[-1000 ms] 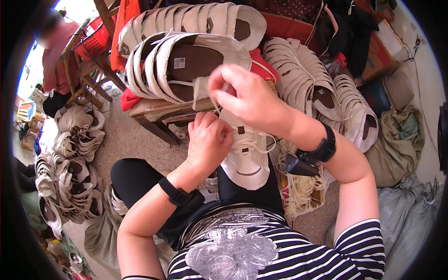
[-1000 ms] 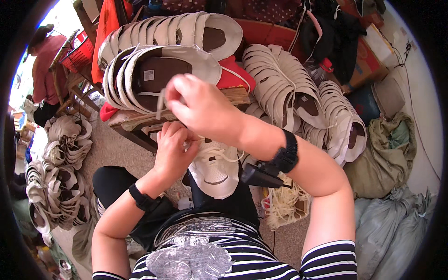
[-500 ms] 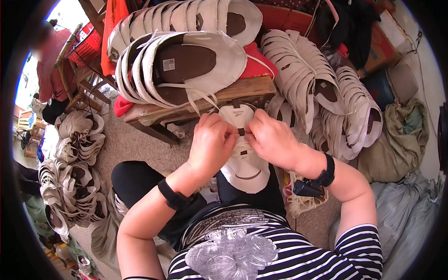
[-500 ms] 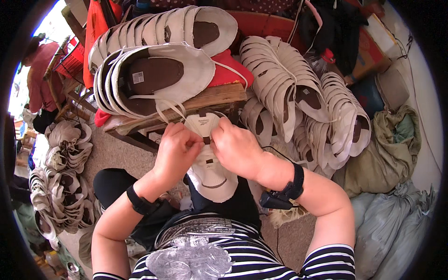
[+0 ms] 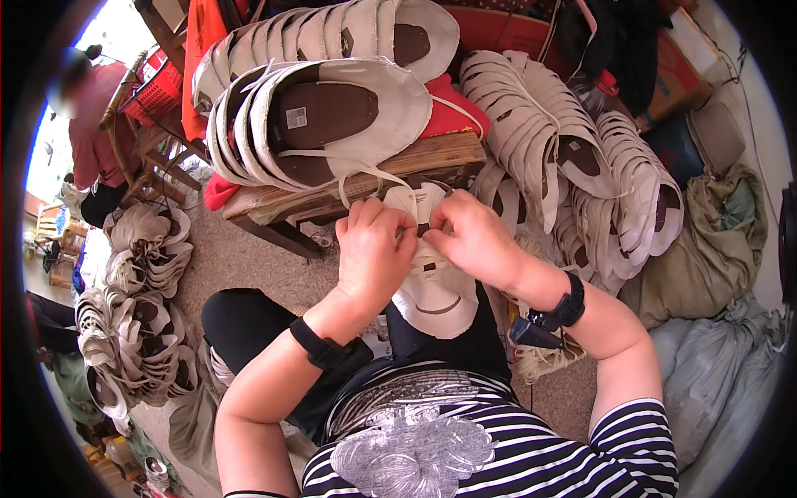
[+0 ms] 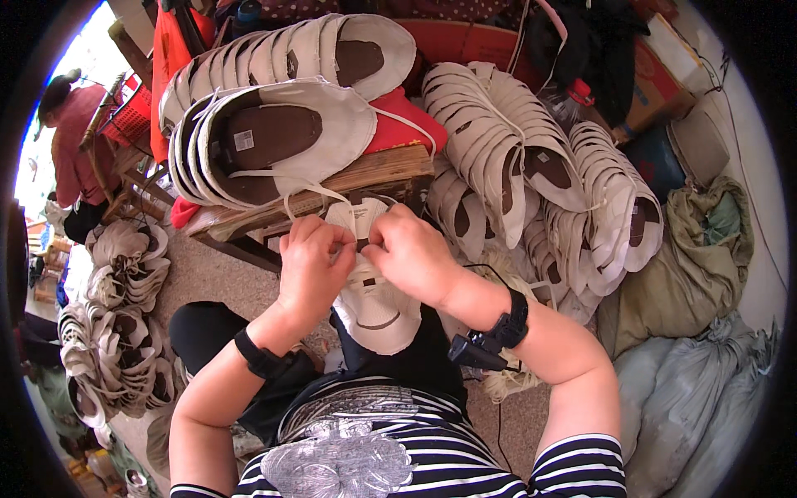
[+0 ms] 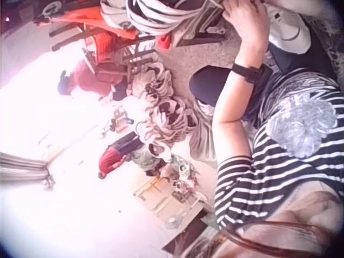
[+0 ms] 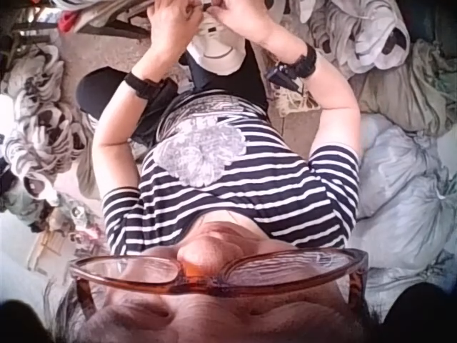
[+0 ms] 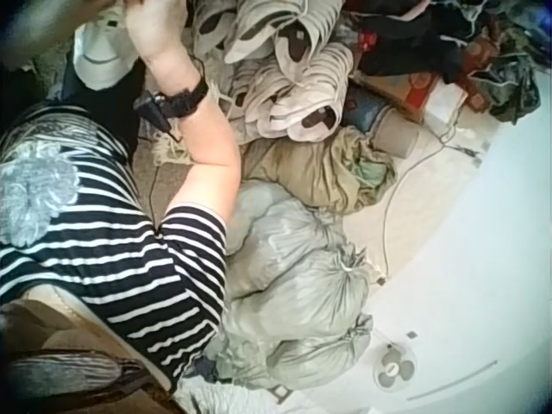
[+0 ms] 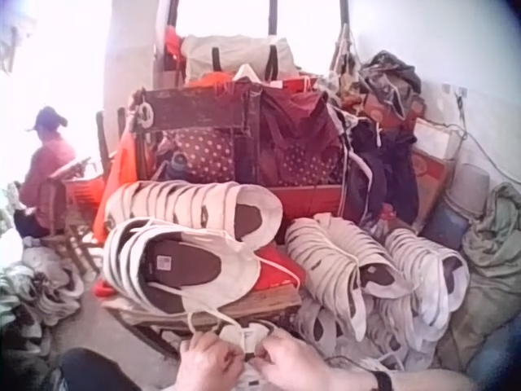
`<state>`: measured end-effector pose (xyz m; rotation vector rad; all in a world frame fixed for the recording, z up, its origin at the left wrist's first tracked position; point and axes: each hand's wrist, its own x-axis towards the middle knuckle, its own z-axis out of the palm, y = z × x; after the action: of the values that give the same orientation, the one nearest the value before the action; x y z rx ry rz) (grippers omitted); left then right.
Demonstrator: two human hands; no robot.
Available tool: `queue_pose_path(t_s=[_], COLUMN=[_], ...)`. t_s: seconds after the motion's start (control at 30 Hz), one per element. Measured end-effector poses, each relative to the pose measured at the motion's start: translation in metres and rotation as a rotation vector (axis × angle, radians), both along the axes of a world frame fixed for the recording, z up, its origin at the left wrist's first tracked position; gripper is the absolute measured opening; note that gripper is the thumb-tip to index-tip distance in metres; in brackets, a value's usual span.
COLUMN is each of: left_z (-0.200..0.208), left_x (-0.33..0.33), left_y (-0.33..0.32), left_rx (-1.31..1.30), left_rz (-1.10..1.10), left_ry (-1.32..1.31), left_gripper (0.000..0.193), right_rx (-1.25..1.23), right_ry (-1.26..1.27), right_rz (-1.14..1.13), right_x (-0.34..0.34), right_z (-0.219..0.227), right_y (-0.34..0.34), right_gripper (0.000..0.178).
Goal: Insert and thread shoelaces through the eyelets of a shoe upper.
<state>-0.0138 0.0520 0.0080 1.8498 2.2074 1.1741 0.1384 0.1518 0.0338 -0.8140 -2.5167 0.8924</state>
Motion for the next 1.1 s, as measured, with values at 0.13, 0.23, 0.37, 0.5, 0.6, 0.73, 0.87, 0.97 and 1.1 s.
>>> queue_pose_path(t_s=[0.13, 0.23, 0.37, 0.5, 0.6, 0.73, 0.87, 0.97, 1.1], left_z=[0.0, -0.003, 0.006, 0.004, 0.006, 0.005, 0.011, 0.013, 0.012], left_x=[-0.002, -0.01, 0.001, 0.001, -0.001, -0.006, -0.005, -0.009, -0.036], left_y=[-0.008, -0.026, -0.031, -0.019, -0.021, -0.025, -0.028, -0.031, -0.032], left_rx=[0.041, 0.148, 0.132, 0.108, 0.108, 0.142, 0.064, -0.105, -0.202], left_rz=[-0.017, -0.041, -0.142, -0.133, -0.145, -0.147, -0.145, -0.169, -0.304], left_ry=[-0.105, -0.003, 0.075, 0.132, 0.142, 0.164, 0.033, -0.24, -0.287], left_gripper=[0.012, 0.018, 0.025, 0.02, 0.018, 0.013, 0.009, 0.011, 0.013], right_rx=[0.041, 0.383, 0.591, 0.601, 0.571, 0.51, 0.472, 0.46, 0.613], right_ry=[0.125, -0.006, -0.031, -0.164, -0.223, -0.265, -0.27, -0.237, -0.309], right_rz=[0.05, 0.003, -0.325, -0.58, -0.649, -0.672, -0.675, -0.647, -0.718], right_x=[0.003, 0.018, 0.058, 0.104, 0.133, 0.145, 0.149, 0.151, 0.17], right_z=[-0.01, 0.003, 0.0, -0.013, -0.009, -0.01, -0.012, -0.007, 0.003], right_y=[0.001, 0.008, 0.077, 0.129, 0.142, 0.141, 0.141, 0.142, 0.164], right_gripper=[0.013, 0.011, 0.007, 0.01, 0.009, 0.01, 0.012, 0.014, 0.014])
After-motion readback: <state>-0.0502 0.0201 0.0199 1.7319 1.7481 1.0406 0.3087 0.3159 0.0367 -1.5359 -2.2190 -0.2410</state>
